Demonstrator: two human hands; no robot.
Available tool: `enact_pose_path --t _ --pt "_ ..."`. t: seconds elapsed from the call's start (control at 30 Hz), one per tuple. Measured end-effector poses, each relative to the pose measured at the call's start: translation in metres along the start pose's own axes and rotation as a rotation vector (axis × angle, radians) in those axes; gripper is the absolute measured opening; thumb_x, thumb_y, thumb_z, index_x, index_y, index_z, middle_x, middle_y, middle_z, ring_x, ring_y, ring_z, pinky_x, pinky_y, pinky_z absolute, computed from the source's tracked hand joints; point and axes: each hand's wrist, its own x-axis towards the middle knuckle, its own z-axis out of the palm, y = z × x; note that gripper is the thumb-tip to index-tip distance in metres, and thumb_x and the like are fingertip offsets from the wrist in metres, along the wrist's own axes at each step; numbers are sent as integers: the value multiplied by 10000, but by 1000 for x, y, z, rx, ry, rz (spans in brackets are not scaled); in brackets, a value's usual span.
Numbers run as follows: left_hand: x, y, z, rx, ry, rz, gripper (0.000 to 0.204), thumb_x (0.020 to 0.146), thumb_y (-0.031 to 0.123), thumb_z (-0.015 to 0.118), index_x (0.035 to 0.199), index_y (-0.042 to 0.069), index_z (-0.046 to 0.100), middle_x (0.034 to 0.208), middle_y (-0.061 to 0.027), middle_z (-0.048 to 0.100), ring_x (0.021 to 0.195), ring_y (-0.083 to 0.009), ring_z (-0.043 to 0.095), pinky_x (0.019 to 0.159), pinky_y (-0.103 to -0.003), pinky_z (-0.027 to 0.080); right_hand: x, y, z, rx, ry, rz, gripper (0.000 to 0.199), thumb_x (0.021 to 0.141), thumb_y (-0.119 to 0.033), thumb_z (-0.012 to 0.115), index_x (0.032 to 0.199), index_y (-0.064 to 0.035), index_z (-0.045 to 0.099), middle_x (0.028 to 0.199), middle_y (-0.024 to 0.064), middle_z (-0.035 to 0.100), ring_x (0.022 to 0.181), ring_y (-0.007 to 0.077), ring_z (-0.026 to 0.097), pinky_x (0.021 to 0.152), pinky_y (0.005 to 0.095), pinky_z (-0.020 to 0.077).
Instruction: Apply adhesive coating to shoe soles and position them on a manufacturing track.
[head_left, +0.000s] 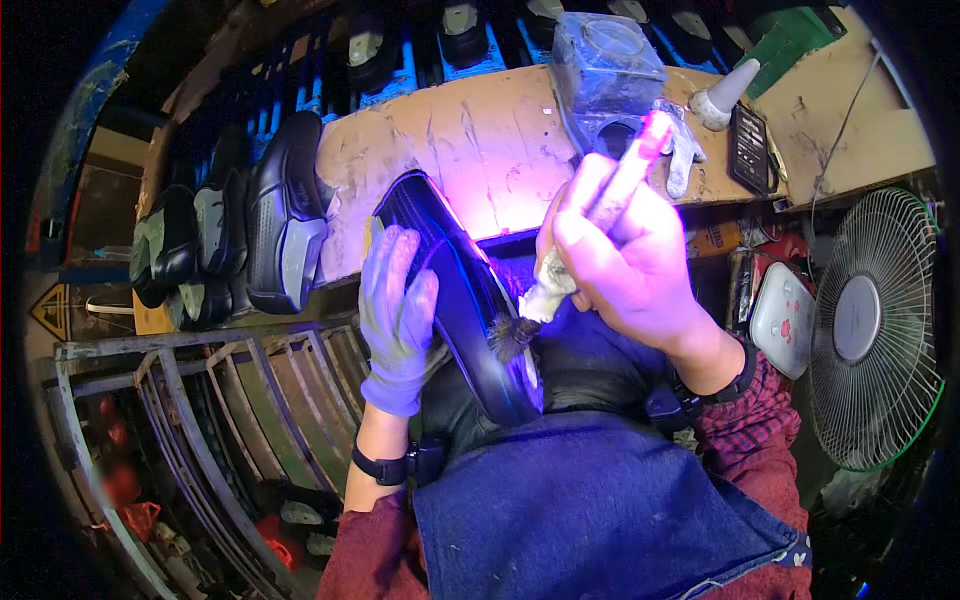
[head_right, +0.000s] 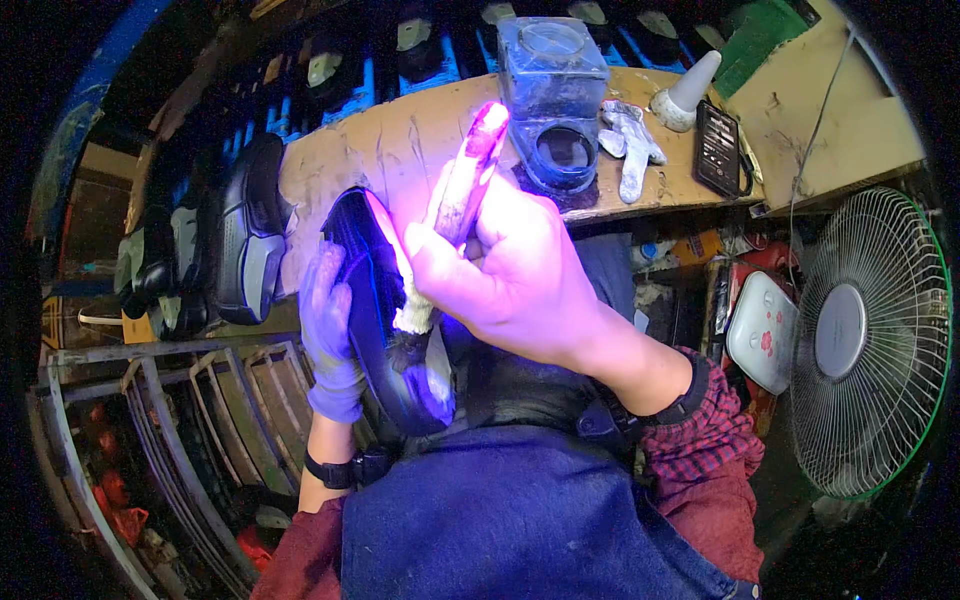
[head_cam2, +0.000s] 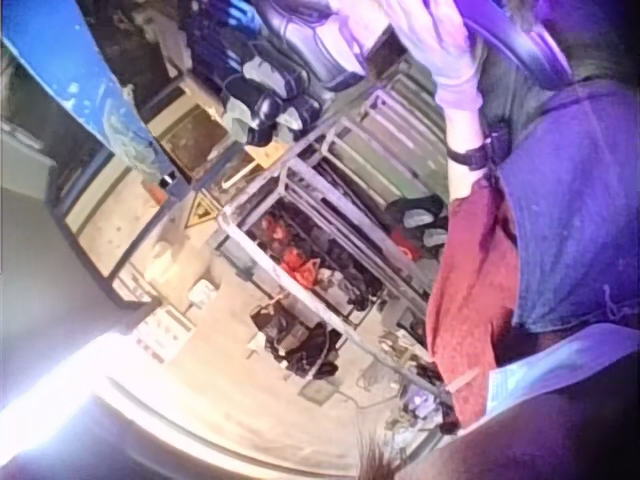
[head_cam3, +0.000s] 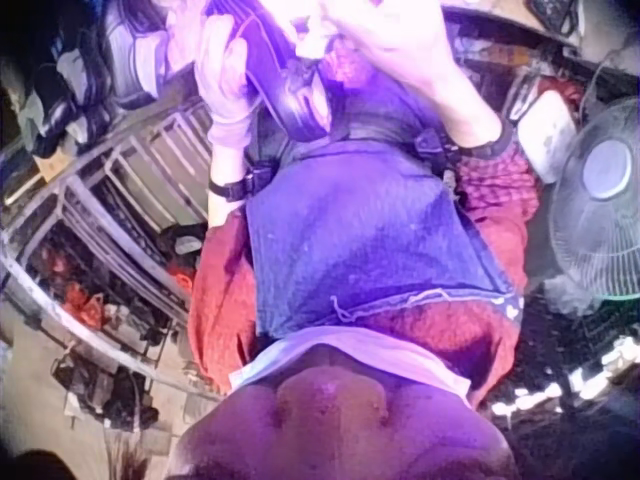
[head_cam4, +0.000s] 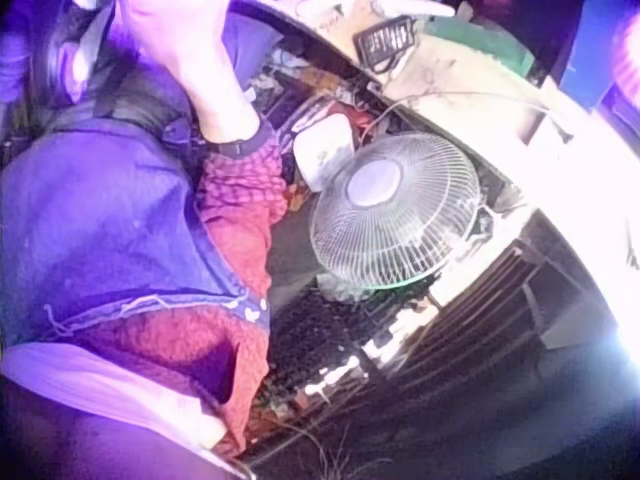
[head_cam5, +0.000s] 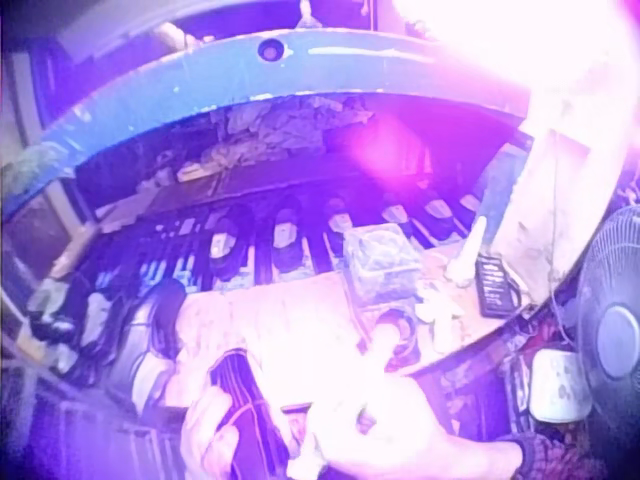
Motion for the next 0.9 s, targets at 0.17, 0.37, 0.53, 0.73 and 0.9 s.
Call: enact_pose_path --t 0.17,0.37,0.53,0.73,0.9 --pt "21 0 -5 40 35 120 498 756 56 692 1215 63 499 1227 -190 539 1135 -381 531 952 -457 446 -7 -16 -5 43 -107 -289 117 839 -82 623 779 -37 533 736 32 542 594 105 516 549 248 399" --pt "44 -4 -29 -7 -109 43 809 645 292 790 1311 11 427 1254 -187 531 1136 -366 531 969 -447 414 15 -41 -10 -14 -393 -810 245 828 -185 673 908 -17 515 793 189 618 644 217 623 581 306 546" --pt "68 21 -64 -184 -242 -71 795 649 311 788 1295 16 433 1148 -165 585 1063 -355 569 933 -432 441 17 -49 -15 -8 -263 -779 236 820 -184 664 882 -9 519 776 200 624 627 219 616 583 311 546" --pt "71 34 -68 -925 -750 -793 1134 435 277 940 1356 39 324 1211 -85 530 1107 -184 525 974 -349 434 23 -43 -13 187 -93 -491 79 868 -47 552 873 -37 474 748 70 582 624 125 574 562 277 465" --pt "59 30 -45 -1024 -783 -681 1133 443 249 936 1367 29 317 1223 -81 522 1126 -183 516 990 -348 419 60 -48 -8 74 7 -458 77 937 -103 544 907 -44 505 749 31 574 610 76 537 570 233 444"
